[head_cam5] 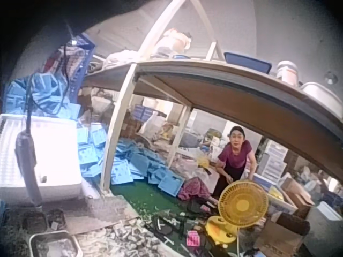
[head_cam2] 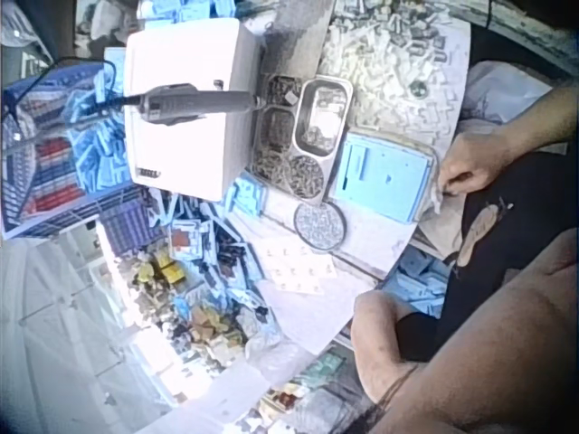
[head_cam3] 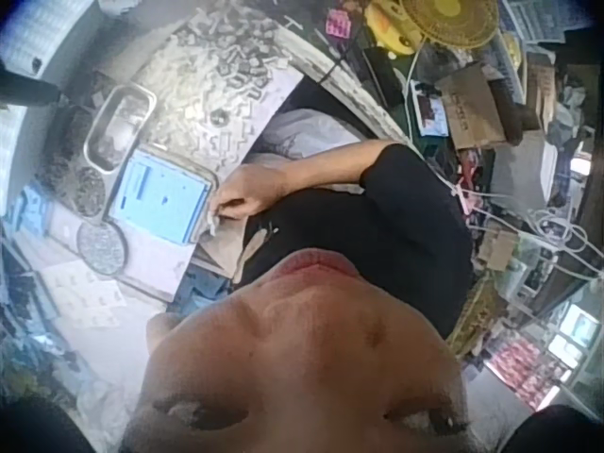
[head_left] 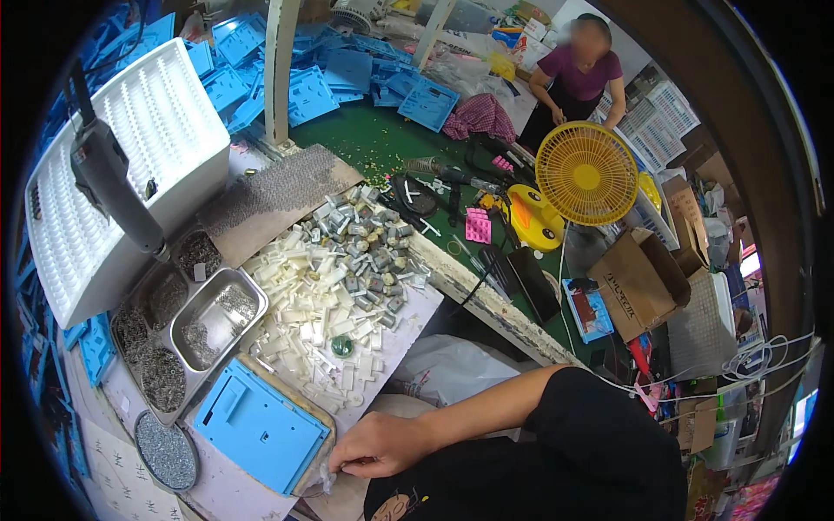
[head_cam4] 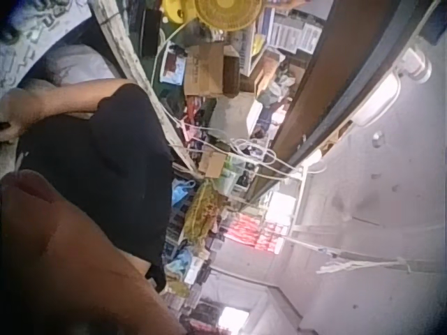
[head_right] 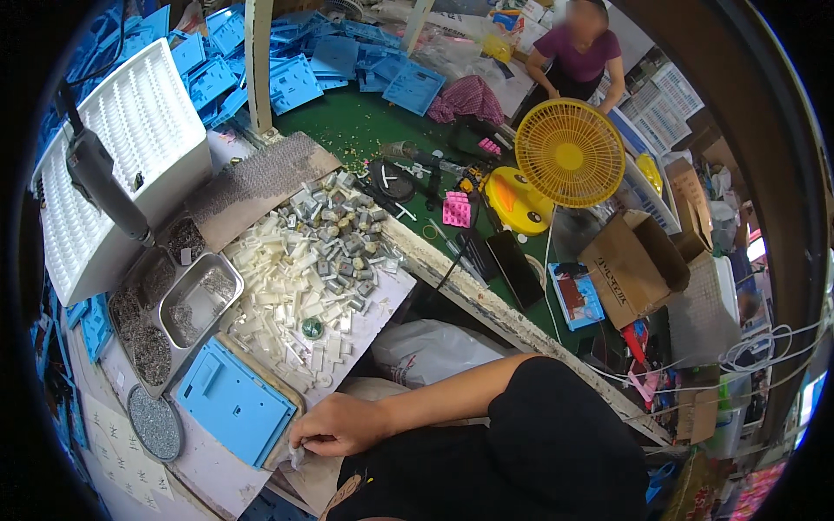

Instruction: The person is assembling components of a blue plastic electronic device, involving soldering wires and placing internal parts.

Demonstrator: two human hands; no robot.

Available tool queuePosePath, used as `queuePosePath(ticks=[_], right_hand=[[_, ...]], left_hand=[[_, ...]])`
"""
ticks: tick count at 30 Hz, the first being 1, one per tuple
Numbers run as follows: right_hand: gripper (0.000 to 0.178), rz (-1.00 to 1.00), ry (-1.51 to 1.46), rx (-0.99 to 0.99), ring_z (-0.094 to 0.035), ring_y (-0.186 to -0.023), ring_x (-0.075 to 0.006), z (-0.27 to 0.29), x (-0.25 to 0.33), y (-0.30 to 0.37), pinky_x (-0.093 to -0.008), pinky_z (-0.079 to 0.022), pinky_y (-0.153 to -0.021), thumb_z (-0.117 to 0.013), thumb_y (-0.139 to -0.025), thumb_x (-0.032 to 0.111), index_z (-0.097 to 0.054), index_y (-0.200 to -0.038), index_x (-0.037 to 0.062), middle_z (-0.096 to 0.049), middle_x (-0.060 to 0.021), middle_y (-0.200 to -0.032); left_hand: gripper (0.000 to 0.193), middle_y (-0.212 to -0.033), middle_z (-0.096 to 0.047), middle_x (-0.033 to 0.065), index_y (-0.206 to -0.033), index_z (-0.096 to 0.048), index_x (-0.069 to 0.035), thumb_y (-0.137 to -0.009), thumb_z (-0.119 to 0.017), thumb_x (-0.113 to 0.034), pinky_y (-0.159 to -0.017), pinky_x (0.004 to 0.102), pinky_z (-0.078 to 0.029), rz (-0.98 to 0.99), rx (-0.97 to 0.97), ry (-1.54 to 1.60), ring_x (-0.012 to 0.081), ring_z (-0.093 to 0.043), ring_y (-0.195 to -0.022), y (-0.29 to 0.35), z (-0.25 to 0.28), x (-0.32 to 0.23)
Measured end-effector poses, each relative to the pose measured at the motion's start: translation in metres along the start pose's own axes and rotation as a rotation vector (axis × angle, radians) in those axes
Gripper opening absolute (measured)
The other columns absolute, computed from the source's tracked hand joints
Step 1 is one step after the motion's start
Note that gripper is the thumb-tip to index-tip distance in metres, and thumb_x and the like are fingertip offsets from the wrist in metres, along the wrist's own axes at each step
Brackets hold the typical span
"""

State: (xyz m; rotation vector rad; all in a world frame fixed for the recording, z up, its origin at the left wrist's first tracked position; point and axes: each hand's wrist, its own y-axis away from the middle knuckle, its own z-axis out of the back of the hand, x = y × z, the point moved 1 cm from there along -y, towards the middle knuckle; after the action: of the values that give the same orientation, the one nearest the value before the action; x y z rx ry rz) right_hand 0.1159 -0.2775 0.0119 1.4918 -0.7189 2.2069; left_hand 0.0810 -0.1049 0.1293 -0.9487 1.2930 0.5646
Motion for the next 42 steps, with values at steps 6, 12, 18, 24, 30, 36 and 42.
queuePosePath(ticks=[6, 12, 18, 24, 30, 36, 42], right_hand=[[0.017, 0.038, -0.011, -0.019, -0.065, -0.070, -0.0274, 0.001, -0.001, 0.001, -0.0373, -0.052, -0.063, -0.066, -0.092, 0.008, -0.068, -0.109, 0.0058, -0.068, -0.0098, -0.087], [0.016, 0.056, -0.024, -0.040, -0.065, -0.069, -0.0284, 0.000, -0.004, -0.001, -0.0381, -0.051, -0.063, -0.066, -0.092, 0.008, -0.067, -0.108, 0.0061, -0.067, -0.0101, -0.085], [0.014, 0.139, -0.044, -0.101, -0.064, -0.068, -0.0293, -0.004, -0.004, -0.022, -0.0399, -0.049, -0.063, -0.065, -0.090, 0.008, -0.067, -0.104, 0.0064, -0.065, -0.0102, -0.079], [0.011, 0.279, -0.022, -0.144, -0.064, -0.072, -0.0302, -0.001, 0.003, -0.056, -0.0409, -0.050, -0.063, -0.066, -0.089, 0.007, -0.066, -0.100, 0.0058, -0.066, -0.0099, -0.082], [0.012, 0.376, 0.078, -0.173, -0.060, -0.076, -0.0291, -0.011, -0.005, -0.081, -0.0408, -0.048, -0.062, -0.068, -0.086, 0.005, -0.063, -0.097, 0.0073, -0.058, -0.0079, -0.081], [0.014, 0.316, 0.143, -0.162, -0.059, -0.077, -0.0289, -0.021, -0.020, -0.083, -0.0414, -0.046, -0.062, -0.069, -0.084, 0.007, -0.061, -0.096, 0.0081, -0.056, -0.0078, -0.081], [0.012, 0.266, 0.155, -0.174, -0.060, -0.076, -0.0285, -0.022, -0.016, -0.086, -0.0414, -0.047, -0.061, -0.068, -0.084, 0.008, -0.061, -0.093, 0.0088, -0.056, -0.0074, -0.081]], left_hand=[[0.038, -0.103, -0.066, 0.0179, -0.117, -0.067, 0.002, -0.083, -0.075, -0.014, -0.086, 0.0443, -0.048, 0.015, -0.003, -0.007, 0.0322, -0.063, -0.092, -0.005, -0.002, 0.002], [0.038, -0.103, -0.066, 0.0177, -0.116, -0.067, 0.002, -0.083, -0.075, -0.014, -0.086, 0.0440, -0.048, 0.025, -0.004, -0.012, 0.0319, -0.063, -0.091, -0.010, -0.004, 0.003], [0.037, -0.102, -0.066, 0.0174, -0.116, -0.067, 0.002, -0.083, -0.074, -0.014, -0.085, 0.0436, -0.048, 0.031, -0.006, -0.026, 0.0316, -0.063, -0.091, -0.012, -0.003, 0.002], [0.037, -0.102, -0.066, 0.0172, -0.116, -0.067, 0.002, -0.083, -0.074, -0.013, -0.085, 0.0433, -0.048, 0.036, -0.005, -0.035, 0.0313, -0.062, -0.090, -0.019, 0.002, 0.004], [0.037, -0.101, -0.067, 0.0169, -0.116, -0.067, 0.002, -0.083, -0.074, -0.013, -0.084, 0.0430, -0.049, 0.044, -0.003, -0.031, 0.0310, -0.062, -0.089, -0.023, 0.008, 0.009], [0.036, -0.101, -0.067, 0.0167, -0.115, -0.067, 0.002, -0.083, -0.074, -0.013, -0.084, 0.0427, -0.049, 0.047, -0.010, -0.033, 0.0307, -0.062, -0.089, -0.028, 0.012, 0.015], [0.036, -0.100, -0.067, 0.0165, -0.115, -0.067, 0.002, -0.083, -0.074, -0.013, -0.083, 0.0424, -0.049, 0.050, -0.009, -0.033, 0.0304, -0.062, -0.088, -0.028, 0.021, 0.016]])
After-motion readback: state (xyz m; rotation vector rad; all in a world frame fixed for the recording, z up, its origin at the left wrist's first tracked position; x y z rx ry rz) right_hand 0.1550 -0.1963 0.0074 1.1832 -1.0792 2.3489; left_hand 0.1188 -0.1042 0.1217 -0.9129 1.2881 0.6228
